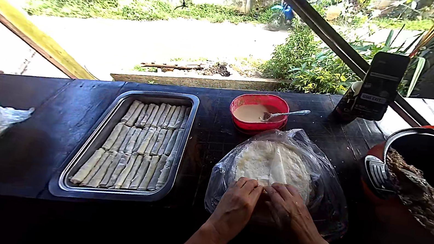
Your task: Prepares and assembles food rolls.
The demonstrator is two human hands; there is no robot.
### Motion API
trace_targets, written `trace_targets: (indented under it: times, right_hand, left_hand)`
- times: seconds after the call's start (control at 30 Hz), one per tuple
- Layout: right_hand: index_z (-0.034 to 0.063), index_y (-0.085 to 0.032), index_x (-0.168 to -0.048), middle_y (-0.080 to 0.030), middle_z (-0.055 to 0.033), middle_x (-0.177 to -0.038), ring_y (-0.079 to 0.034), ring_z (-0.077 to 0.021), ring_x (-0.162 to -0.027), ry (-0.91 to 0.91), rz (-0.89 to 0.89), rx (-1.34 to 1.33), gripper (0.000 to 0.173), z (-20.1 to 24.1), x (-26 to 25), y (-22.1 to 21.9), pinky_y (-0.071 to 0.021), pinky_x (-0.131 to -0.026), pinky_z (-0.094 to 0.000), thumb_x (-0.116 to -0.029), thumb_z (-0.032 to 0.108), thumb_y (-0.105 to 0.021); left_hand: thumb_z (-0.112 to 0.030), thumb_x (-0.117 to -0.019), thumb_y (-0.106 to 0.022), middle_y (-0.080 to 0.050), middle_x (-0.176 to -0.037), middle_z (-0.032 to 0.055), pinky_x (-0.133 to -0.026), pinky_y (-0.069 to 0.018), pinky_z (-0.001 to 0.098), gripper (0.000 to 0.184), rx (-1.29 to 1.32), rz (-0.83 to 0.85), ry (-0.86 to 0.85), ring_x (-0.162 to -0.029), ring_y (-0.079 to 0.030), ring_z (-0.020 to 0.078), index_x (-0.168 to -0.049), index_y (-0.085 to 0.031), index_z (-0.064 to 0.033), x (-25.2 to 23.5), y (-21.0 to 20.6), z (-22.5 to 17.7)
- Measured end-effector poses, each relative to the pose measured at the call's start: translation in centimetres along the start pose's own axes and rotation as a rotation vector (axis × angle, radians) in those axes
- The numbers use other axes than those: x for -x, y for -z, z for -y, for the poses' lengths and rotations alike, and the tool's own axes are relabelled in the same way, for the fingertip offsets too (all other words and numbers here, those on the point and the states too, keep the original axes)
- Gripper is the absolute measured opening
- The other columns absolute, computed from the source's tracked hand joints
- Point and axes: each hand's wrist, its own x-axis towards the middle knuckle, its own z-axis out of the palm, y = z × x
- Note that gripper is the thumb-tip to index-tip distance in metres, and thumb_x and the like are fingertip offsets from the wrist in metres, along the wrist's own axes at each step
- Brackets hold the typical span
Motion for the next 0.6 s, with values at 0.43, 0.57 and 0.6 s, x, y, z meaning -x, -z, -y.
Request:
trace_targets:
  times: [0.43,0.57,0.6]
  right_hand:
    - [0.0126,-0.078,-0.095,-0.074,-0.0032,-0.093,-0.069,-0.0200,-0.089,0.105,-0.080,-0.201,0.027,-2.9,0.8,-1.9,-0.0552,-0.081,-0.0317,-0.0991,0.029,-0.056]
    - [0.0136,-0.077,-0.098,-0.073,-0.0027,-0.094,-0.068,-0.0201,-0.090,0.135,-0.041,-0.224,0.029,-3.4,0.8,-1.8,-0.0549,-0.081,-0.0332,-0.0993,0.033,-0.055]
    - [0.0137,-0.077,-0.101,-0.073,-0.0032,-0.096,-0.068,-0.0211,-0.091,0.144,-0.019,-0.225,0.031,-3.6,0.9,-1.6,-0.0551,-0.082,-0.0351,-0.0987,0.036,-0.055]
  left_hand:
    - [-0.013,-0.0906,-0.068,-0.069,-0.081,0.0080,-0.070,-0.0558,0.0387,0.010,-0.016,-0.005,0.016,-0.081,-0.070,0.0261,-0.087,-0.074,-0.0061,-0.3,0.1,-0.9]
    - [-0.018,-0.0944,-0.066,-0.071,-0.088,0.0079,-0.074,-0.0562,0.0379,0.014,-0.020,-0.022,-0.047,-0.087,-0.070,0.0254,-0.091,-0.074,-0.0072,0.1,0.3,0.1]
    - [-0.021,-0.0964,-0.064,-0.072,-0.092,0.0084,-0.078,-0.0572,0.0383,0.017,-0.030,-0.030,-0.065,-0.091,-0.071,0.0257,-0.095,-0.074,-0.0074,0.5,0.5,0.6]
